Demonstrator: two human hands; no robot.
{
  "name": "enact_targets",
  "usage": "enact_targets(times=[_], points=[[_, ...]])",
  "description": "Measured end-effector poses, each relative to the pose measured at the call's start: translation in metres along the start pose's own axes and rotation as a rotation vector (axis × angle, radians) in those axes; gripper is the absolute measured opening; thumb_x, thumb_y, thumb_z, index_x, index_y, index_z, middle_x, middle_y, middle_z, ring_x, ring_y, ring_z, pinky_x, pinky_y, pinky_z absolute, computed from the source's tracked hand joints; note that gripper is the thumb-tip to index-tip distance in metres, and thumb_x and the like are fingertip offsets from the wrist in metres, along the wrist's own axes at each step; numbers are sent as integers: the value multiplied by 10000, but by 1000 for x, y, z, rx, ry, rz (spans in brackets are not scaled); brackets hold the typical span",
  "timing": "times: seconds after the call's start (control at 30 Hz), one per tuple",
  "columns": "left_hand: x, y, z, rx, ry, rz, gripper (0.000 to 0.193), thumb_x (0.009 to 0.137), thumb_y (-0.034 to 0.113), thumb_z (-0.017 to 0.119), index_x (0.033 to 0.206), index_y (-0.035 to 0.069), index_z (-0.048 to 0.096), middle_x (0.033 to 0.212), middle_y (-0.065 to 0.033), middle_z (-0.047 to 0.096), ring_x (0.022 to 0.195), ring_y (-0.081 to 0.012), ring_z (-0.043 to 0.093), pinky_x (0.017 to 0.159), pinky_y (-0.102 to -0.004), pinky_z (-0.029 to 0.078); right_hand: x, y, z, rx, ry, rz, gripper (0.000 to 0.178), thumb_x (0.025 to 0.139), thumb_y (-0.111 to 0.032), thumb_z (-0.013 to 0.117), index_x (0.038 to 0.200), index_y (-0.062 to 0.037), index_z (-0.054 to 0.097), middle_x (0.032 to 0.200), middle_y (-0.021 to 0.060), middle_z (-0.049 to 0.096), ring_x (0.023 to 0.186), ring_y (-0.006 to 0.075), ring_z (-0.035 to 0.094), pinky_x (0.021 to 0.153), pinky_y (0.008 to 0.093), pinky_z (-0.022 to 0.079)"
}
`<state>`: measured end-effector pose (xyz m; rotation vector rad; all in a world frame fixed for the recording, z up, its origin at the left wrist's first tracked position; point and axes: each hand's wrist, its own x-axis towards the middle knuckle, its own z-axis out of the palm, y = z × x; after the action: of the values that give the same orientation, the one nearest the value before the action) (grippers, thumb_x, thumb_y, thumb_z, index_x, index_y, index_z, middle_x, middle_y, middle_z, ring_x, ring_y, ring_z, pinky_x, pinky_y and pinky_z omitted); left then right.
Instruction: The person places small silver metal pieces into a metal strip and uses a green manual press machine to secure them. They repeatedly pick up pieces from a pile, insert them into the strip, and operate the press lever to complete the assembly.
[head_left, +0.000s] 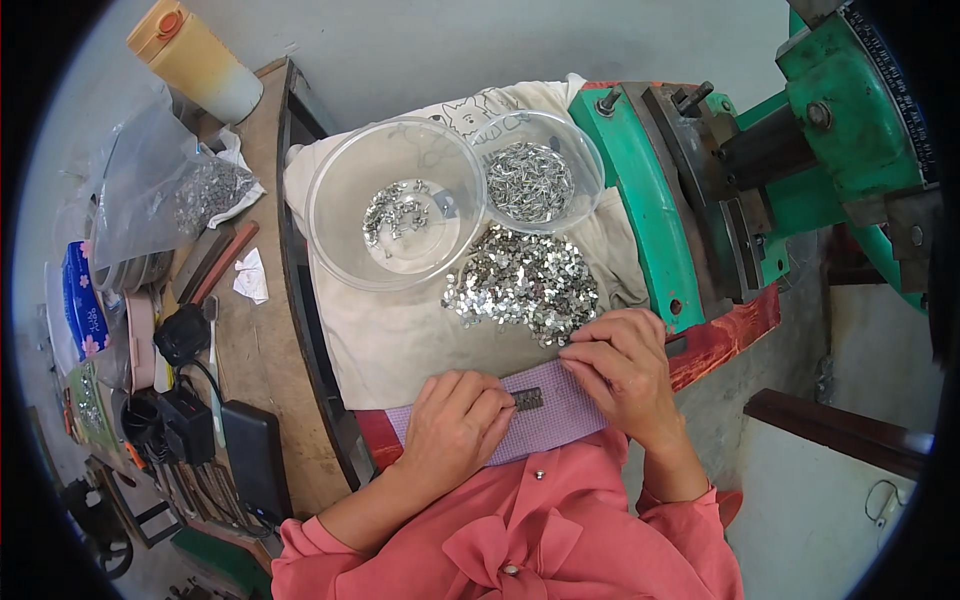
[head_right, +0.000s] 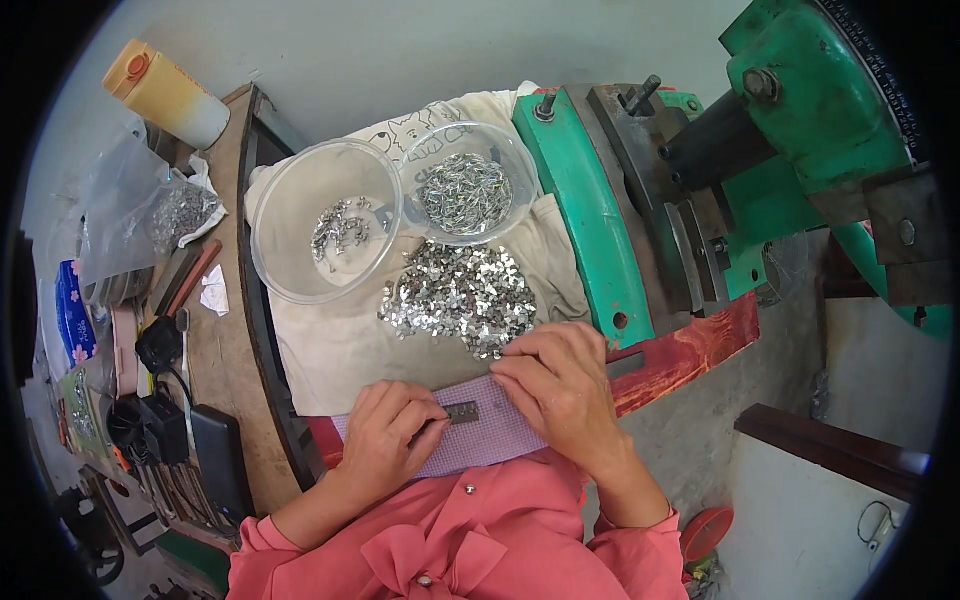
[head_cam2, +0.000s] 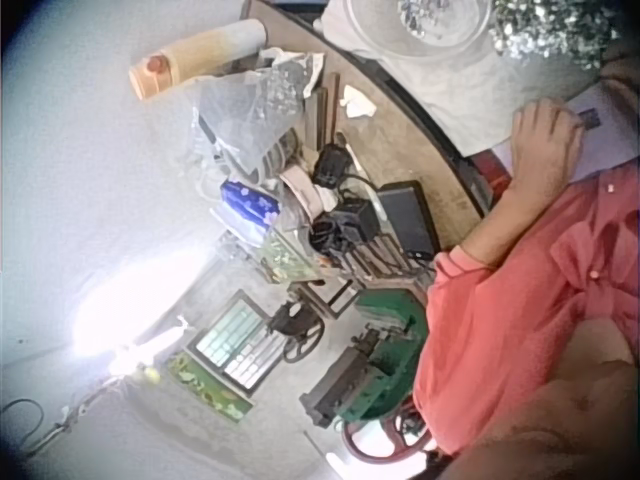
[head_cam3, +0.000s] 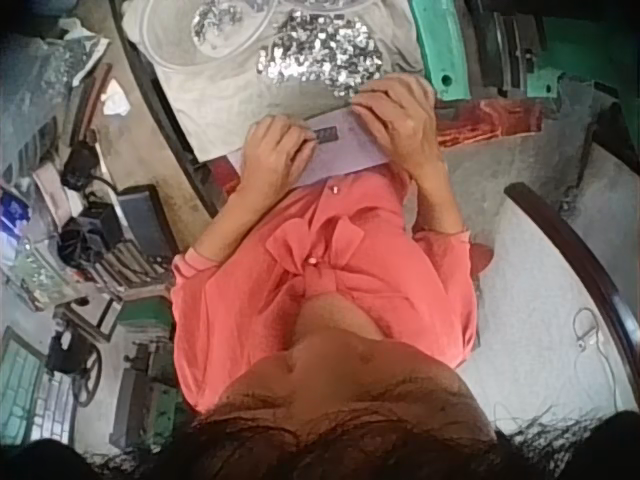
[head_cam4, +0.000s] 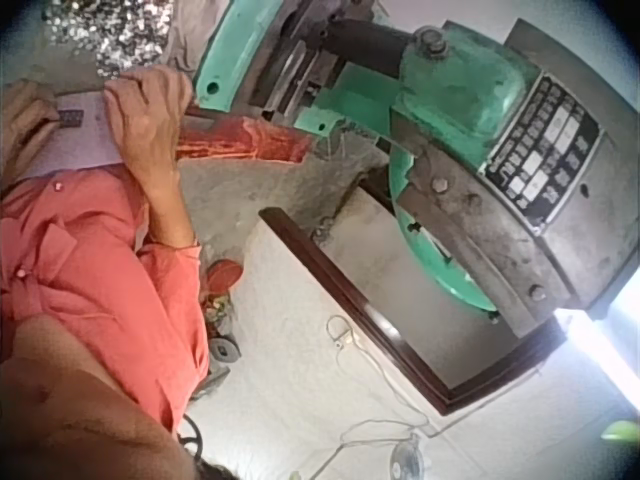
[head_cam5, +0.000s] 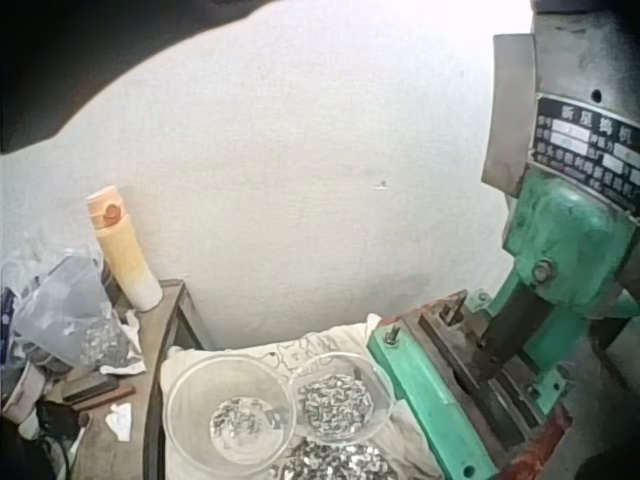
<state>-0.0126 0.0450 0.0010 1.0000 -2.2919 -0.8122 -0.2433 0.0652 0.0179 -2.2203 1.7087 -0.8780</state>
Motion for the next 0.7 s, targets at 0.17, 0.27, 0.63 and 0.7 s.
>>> enact_targets(times=[0.17,0.27,0.63,0.7], points=[[0,0,-3,-25,-29,-20,284,719,92,812,937,74,631,961,-65,633,852,-266,590,732,-387,417,2,1,-7,21,-83,-19,172,726,-113,806,873,-110,717,960,6,637,956,237,593,890,412,417],[-1,-1,-4,-48,-40,-30,309,718,99,821,956,73,627,984,-76,626,856,-274,588,734,-386,417,-5,-2,-12,58,-177,-29,171,723,-118,807,869,-110,718,942,6,625,944,235,588,884,413,419],[-5,-5,-6,-74,-52,-20,308,715,86,819,954,65,626,997,-79,623,879,-284,589,750,-390,424,-12,-6,-9,25,-214,-9,164,718,-118,807,839,-114,696,942,10,621,947,231,587,891,411,416],[-5,-7,-6,-86,-51,-30,297,719,82,814,949,64,627,997,-80,624,882,-284,590,755,-391,426,-12,-6,-7,42,-209,13,167,722,-112,805,838,-111,684,951,9,626,950,235,587,892,409,415]])
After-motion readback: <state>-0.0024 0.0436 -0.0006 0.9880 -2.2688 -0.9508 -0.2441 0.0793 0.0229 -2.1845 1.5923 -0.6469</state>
